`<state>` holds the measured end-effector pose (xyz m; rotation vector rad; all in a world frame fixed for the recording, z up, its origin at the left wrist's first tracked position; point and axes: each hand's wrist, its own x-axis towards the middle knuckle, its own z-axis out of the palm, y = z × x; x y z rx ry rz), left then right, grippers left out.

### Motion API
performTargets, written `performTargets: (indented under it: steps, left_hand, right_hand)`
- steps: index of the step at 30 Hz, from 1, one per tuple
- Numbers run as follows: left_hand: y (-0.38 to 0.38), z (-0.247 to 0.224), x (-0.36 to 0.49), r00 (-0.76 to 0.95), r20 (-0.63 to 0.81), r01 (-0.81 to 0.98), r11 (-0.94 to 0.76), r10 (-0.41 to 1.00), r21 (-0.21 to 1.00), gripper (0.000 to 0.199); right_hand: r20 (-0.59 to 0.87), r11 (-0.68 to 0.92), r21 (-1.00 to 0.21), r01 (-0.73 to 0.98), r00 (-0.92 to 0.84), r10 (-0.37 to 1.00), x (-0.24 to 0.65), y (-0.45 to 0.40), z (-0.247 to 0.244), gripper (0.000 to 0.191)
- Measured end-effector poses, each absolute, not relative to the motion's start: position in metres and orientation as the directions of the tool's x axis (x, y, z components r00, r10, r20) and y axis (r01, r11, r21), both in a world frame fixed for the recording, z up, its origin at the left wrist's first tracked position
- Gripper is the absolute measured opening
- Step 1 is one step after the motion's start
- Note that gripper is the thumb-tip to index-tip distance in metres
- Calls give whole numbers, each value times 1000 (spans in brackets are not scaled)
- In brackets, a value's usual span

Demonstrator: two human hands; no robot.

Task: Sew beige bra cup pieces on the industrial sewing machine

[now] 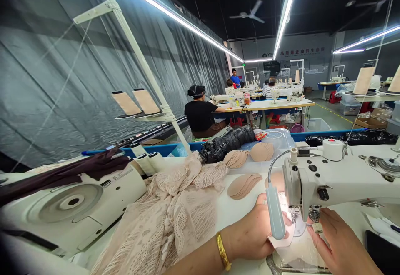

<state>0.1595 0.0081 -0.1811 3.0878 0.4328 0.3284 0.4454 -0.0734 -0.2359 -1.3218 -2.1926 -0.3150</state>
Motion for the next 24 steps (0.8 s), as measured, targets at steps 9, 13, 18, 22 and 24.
performTargets:
  steps: [9,13,18,22,24]
  left_hand:
    - [7,-180,158,925,224,286,-951,306,119,6]
    - [6,-186,159,916,240,310,-947,321,82,9]
    - [3,-191,159,905,258,340,-940,338,37,7]
    - [-2,-192,158,910,274,324,-946,310,-8,13]
    - [-7,-192,157,919,278,303,-952,278,-49,11]
  right_hand:
    - [657,556,-82,827,-374,654,442,-73,-223,15]
    - [642,589,1,808,-452,619,446,-73,-221,18]
    - [645,583,38,812,-465,606,447,-73,-229,25]
    - [670,614,0,790,-455,586,441,-75,-228,27]
    - [644,639,-6,769,-486,591,439,-76,-225,25]
